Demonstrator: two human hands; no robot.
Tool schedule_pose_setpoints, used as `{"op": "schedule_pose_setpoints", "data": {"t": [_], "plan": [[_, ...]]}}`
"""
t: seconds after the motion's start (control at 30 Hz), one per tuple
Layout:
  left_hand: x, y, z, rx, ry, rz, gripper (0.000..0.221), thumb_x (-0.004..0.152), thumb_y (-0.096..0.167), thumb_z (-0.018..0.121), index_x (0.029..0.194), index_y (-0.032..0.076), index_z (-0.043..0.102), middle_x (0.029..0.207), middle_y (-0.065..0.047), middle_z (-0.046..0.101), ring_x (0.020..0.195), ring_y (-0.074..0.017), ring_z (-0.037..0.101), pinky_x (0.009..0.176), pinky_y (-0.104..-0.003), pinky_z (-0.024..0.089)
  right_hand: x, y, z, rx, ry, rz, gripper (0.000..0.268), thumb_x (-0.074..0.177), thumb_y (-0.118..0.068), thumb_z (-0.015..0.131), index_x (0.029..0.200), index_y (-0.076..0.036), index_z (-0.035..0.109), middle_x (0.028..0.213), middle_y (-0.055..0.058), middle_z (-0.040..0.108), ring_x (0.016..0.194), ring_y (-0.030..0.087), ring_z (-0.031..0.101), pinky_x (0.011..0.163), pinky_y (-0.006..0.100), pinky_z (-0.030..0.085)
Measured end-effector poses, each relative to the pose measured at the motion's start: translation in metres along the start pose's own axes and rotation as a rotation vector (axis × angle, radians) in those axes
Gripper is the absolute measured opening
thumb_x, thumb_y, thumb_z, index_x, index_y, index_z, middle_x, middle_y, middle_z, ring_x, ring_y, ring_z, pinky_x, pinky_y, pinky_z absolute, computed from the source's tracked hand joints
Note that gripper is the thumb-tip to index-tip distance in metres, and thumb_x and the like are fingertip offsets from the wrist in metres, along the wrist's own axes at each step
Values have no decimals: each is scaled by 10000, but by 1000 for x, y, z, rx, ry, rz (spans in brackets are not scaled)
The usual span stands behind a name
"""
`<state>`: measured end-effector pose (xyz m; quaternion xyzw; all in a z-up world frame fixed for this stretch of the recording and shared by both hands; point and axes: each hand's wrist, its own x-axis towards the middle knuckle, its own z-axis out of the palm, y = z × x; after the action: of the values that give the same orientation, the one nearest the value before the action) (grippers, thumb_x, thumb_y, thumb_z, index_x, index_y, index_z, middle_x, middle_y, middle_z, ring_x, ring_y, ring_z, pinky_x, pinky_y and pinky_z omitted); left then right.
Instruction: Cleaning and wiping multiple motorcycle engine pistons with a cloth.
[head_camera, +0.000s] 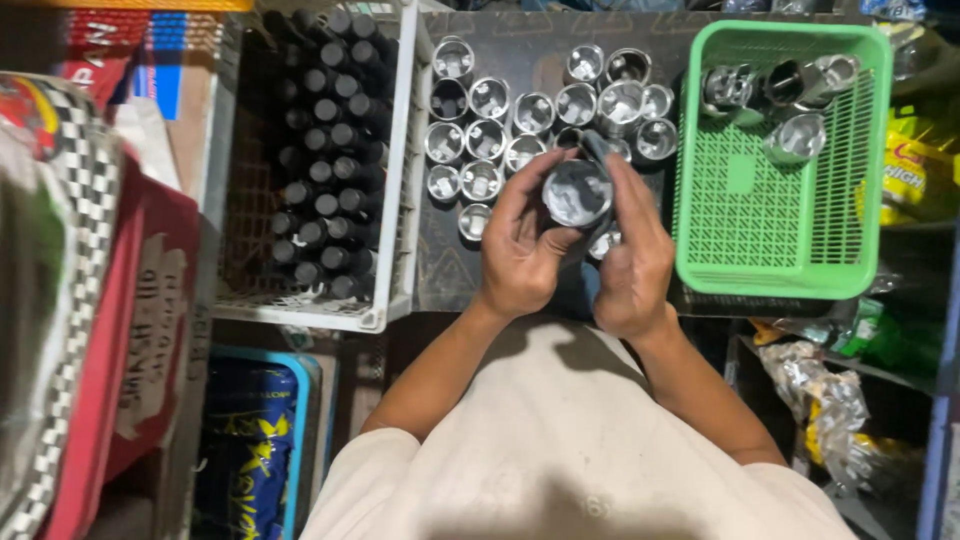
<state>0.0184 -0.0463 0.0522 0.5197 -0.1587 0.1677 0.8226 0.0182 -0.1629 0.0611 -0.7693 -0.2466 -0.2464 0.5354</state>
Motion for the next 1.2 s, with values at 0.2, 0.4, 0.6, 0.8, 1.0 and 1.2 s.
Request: {"op": "schedule_pose_setpoints", "data": {"t": [0.2,0.4,0.6,0.8,1.0,1.2], "plan": [[-5,-18,16,32,-33,0,742,1010,321,670,1566,-42,338,1514,-206,451,1439,-267,443,1248,-444,347,-13,16,-14,-13,-50,-43,795,1086,-532,317,1475,152,439,1482,335,476,1409,486,448,1185,571,341],[-8,-27,20,-122,66,-48,740,975,270,726,1539,-46,366,1481,-218,519,1386,-246,509,1209,-417,407,4,9,-24,71,-88,-48,724,1097,-462,259,1381,131,562,1363,275,589,1299,443,549,1131,522,394],[-7,-19,5,-109,61,-76,743,897,188,813,1495,-59,448,1432,-207,568,1316,-241,571,1184,-393,453,7,15,-19,43,-105,-40,683,1116,-439,228,1440,69,549,1410,233,589,1308,380,523,1130,482,353],[-14,-2,-10,-149,22,-129,717,892,185,811,1471,-70,473,1417,-200,577,1322,-242,571,1157,-377,467,9,-1,-2,38,-51,-30,711,1117,-467,244,1441,96,533,1414,239,590,1324,396,504,1165,485,338],[-6,16,-24,-450,68,-201,597,1044,258,624,1506,-65,428,1414,-186,585,1297,-220,592,1152,-377,473,-6,-18,23,-180,-43,-135,677,1111,-467,308,1485,65,496,1480,228,542,1347,445,441,1180,530,298],[-8,20,-43,-346,121,-224,429,1123,326,482,1416,12,477,1313,-144,596,1227,-177,574,1131,-348,443,0,-25,65,-180,4,-138,681,1111,-482,333,1500,53,494,1511,216,527,1374,432,430,1192,511,305]]}}
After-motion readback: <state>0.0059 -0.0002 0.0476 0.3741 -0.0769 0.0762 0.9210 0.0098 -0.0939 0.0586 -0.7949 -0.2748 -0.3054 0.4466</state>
